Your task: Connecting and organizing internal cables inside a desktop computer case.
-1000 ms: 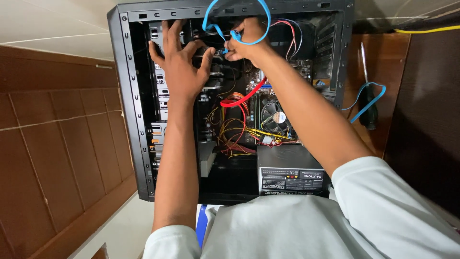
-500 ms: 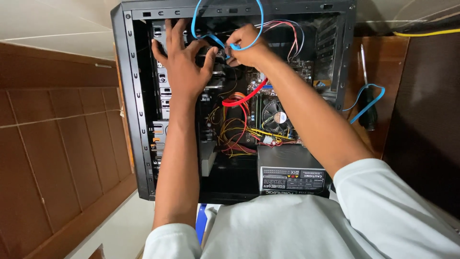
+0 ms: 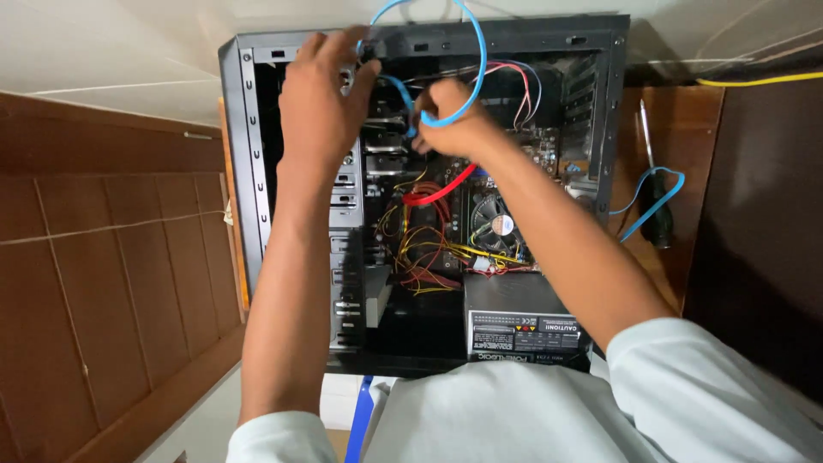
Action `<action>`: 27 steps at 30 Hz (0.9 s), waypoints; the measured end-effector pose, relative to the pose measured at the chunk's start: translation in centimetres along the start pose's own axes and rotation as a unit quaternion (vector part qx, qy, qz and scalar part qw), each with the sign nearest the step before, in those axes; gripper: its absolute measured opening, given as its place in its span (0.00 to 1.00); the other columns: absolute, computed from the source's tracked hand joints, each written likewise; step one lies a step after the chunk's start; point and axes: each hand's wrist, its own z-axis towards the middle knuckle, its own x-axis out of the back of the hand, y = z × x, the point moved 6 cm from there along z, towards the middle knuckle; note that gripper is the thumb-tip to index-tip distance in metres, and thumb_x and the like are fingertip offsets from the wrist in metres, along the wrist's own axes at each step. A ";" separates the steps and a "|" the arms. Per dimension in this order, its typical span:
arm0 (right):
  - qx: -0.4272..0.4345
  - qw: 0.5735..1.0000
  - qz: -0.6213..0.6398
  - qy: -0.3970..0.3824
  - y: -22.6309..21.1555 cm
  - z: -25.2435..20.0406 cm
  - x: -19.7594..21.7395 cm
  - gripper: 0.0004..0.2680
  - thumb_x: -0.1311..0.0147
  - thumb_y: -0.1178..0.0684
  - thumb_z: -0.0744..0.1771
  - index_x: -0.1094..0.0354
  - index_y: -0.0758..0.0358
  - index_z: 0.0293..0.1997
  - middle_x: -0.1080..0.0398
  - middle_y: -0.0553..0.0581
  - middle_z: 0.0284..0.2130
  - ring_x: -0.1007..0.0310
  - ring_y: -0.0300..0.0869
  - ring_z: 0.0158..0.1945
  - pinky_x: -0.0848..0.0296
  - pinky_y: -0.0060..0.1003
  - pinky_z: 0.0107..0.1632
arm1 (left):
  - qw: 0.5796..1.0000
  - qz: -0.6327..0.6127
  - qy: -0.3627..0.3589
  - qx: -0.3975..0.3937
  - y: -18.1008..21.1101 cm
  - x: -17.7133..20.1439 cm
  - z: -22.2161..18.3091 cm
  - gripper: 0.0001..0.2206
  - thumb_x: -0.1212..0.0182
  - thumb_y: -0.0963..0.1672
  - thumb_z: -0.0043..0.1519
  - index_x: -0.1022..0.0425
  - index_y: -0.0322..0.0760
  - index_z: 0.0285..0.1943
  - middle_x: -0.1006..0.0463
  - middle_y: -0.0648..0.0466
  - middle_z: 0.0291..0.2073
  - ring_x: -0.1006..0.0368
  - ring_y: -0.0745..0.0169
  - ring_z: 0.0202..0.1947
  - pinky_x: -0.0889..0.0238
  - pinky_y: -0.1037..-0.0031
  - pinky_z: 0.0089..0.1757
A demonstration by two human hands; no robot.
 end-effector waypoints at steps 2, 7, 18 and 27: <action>0.015 0.997 0.068 0.030 0.4 -2.0 -0.5 0.05 0.54 0.66 0.69 0.32 0.66 0.39 0.22 0.64 0.33 0.16 0.45 0.34 0.14 0.36 0.36 | 0.999 -0.048 -0.014 -0.022 1.2 0.4 0.0 0.12 0.35 0.39 0.66 0.26 0.36 0.58 0.24 0.47 0.41 0.25 0.54 0.37 0.32 0.65 0.30; 0.014 0.987 0.153 0.048 2.0 -5.9 -1.9 0.03 0.42 0.57 0.67 0.32 0.61 0.37 0.22 0.64 0.27 0.15 0.45 0.31 0.14 0.36 0.34 | 0.993 -0.104 -0.047 -0.035 2.9 -0.2 -0.3 0.30 0.25 0.44 0.68 0.42 0.29 0.70 0.24 0.46 0.42 0.29 0.56 0.35 0.31 0.66 0.36; -0.021 0.703 0.672 -0.230 7.1 -11.6 -8.0 0.04 0.45 0.58 0.66 0.32 0.61 0.29 0.31 0.64 0.39 0.34 0.41 0.35 0.29 0.27 0.37 | 0.923 -0.135 -0.361 -0.001 6.4 -4.7 0.0 0.10 0.39 0.38 0.62 0.17 0.30 0.51 0.14 0.47 0.38 0.22 0.60 0.13 0.30 0.68 0.21; -0.068 0.880 0.466 -0.068 4.5 -6.6 -2.4 0.07 0.48 0.62 0.69 0.31 0.70 0.51 0.28 0.63 0.41 0.30 0.40 0.36 0.26 0.26 0.35 | 0.988 -0.052 -0.143 0.007 -0.2 -9.3 1.5 0.20 0.36 0.41 0.66 0.40 0.36 0.21 0.37 0.55 0.15 0.49 0.63 0.22 0.52 0.67 0.28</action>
